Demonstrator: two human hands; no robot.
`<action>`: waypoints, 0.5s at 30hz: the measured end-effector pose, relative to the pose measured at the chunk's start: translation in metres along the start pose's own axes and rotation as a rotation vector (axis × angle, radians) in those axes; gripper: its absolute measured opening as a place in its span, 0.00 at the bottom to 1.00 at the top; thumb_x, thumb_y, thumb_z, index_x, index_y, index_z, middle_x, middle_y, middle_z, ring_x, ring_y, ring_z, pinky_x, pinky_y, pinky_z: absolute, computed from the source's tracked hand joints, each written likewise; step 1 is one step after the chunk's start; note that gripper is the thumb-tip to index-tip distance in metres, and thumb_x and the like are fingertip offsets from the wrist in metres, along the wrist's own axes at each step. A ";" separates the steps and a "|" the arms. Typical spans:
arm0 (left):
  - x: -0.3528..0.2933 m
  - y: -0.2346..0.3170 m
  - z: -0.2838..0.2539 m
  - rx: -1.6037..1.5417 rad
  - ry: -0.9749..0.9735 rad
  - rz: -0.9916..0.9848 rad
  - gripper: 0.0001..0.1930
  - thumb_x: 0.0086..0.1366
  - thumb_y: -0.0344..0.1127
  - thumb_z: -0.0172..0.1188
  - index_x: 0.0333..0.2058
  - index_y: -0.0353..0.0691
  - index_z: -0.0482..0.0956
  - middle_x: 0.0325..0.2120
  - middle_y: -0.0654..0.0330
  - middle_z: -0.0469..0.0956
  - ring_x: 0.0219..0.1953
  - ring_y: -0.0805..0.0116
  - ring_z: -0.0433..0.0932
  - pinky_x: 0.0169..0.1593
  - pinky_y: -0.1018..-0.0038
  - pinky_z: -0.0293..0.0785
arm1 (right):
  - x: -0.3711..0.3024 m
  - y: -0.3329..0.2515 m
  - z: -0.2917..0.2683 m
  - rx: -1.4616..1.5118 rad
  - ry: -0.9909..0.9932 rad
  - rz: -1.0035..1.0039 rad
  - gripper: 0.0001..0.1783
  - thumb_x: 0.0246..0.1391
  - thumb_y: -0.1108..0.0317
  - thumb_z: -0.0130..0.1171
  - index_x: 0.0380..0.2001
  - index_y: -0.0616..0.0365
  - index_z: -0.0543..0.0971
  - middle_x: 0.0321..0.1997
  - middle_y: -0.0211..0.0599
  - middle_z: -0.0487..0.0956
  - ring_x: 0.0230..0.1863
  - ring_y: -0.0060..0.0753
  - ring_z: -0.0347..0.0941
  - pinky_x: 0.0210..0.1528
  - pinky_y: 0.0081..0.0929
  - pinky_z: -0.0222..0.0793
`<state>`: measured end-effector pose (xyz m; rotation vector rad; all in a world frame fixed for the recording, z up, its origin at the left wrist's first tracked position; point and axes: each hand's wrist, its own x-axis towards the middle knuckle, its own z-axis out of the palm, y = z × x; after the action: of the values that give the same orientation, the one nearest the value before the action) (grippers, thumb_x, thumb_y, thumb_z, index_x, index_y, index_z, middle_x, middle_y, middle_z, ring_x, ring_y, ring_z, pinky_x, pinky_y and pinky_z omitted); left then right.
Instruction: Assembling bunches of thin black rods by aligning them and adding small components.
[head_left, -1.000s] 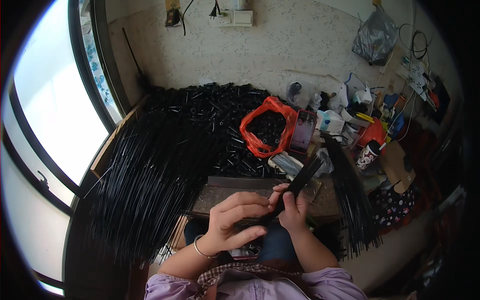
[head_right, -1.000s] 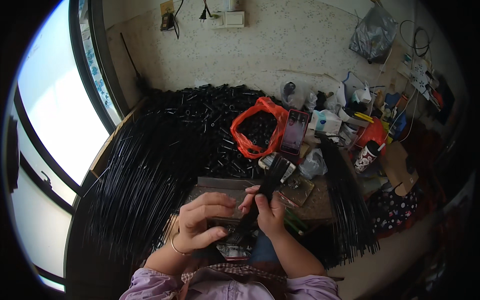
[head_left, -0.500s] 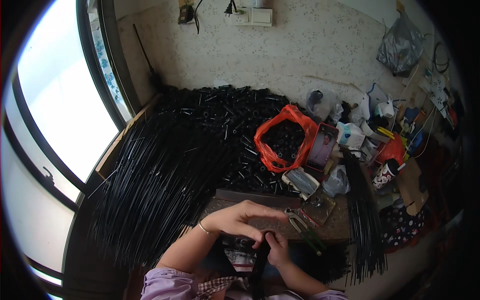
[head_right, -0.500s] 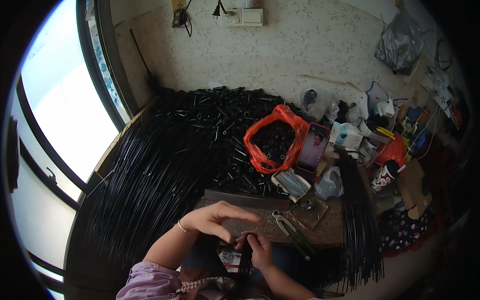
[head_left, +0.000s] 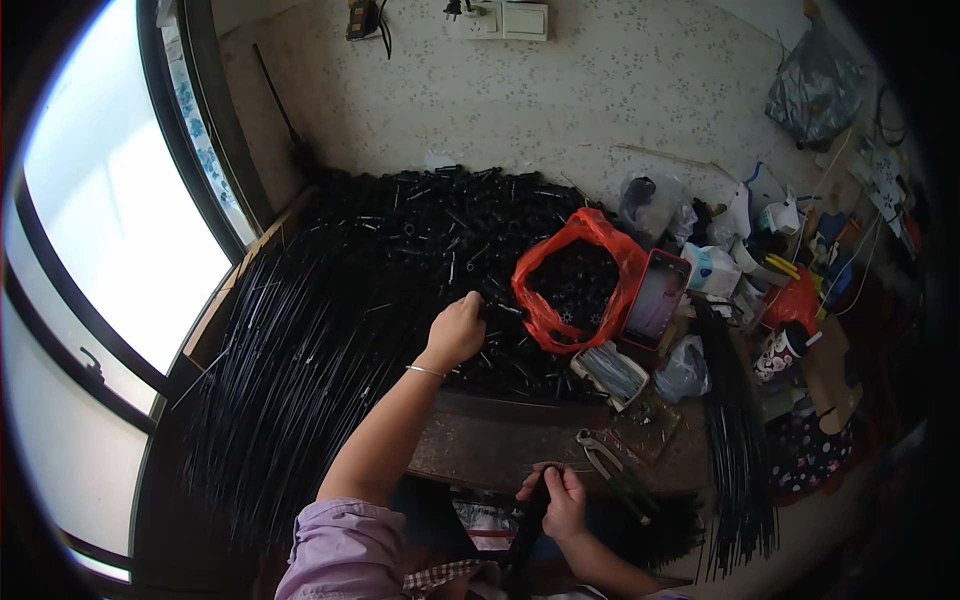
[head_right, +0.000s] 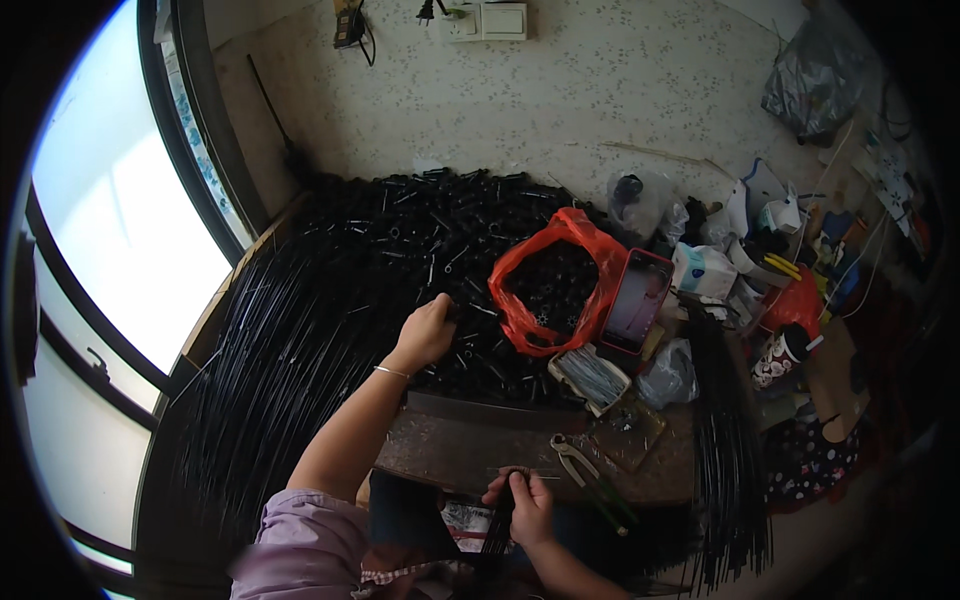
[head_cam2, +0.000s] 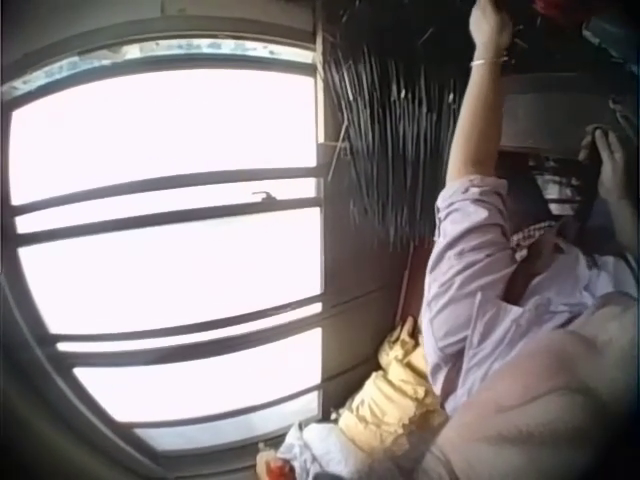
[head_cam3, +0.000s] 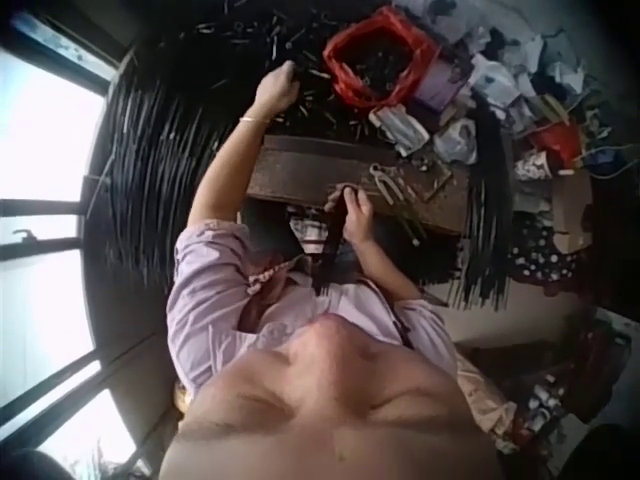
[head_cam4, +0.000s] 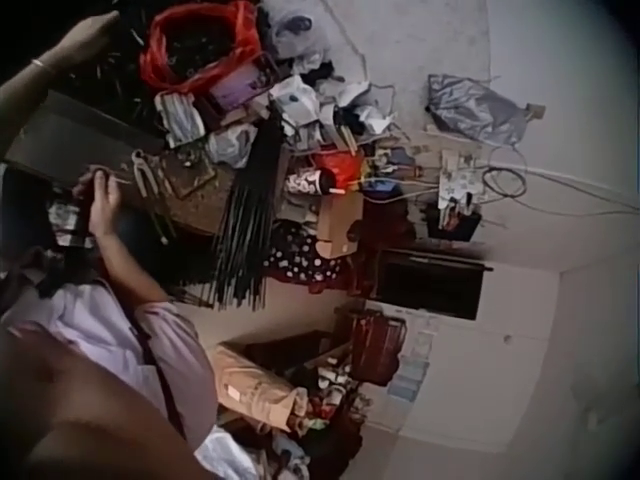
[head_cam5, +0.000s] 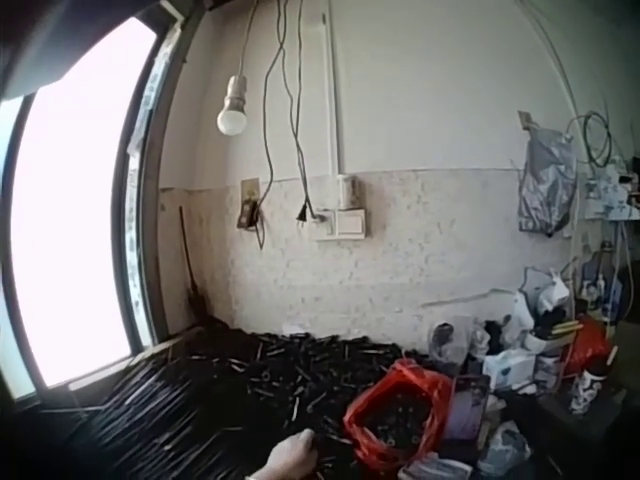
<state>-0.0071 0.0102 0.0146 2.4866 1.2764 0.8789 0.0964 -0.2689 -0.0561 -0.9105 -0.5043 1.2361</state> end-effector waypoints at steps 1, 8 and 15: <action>-0.009 0.008 -0.009 0.007 -0.093 -0.036 0.12 0.50 0.35 0.55 0.33 0.38 0.68 0.29 0.49 0.75 0.34 0.49 0.74 0.35 0.59 0.71 | -0.001 0.000 0.002 -0.005 -0.004 -0.004 0.11 0.60 0.66 0.43 0.37 0.61 0.71 0.29 0.37 0.75 0.27 0.28 0.73 0.34 0.25 0.71; -0.062 0.017 0.029 0.413 -0.326 0.069 0.06 0.49 0.31 0.53 0.22 0.40 0.79 0.22 0.54 0.78 0.27 0.55 0.78 0.30 0.64 0.76 | -0.024 0.003 0.019 -0.082 -0.103 -0.010 0.11 0.60 0.65 0.44 0.40 0.61 0.69 0.29 0.37 0.75 0.29 0.28 0.74 0.34 0.24 0.71; -0.095 0.011 0.015 0.347 -0.002 0.014 0.07 0.49 0.32 0.59 0.28 0.39 0.72 0.30 0.55 0.73 0.34 0.55 0.74 0.31 0.63 0.73 | -0.021 0.030 -0.006 0.049 -0.096 -0.082 0.11 0.59 0.65 0.48 0.39 0.61 0.72 0.31 0.33 0.77 0.33 0.22 0.73 0.38 0.19 0.69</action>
<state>-0.0336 -0.0707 -0.0319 2.7556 1.5250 0.7070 0.0775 -0.2888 -0.0812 -0.7844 -0.5799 1.2164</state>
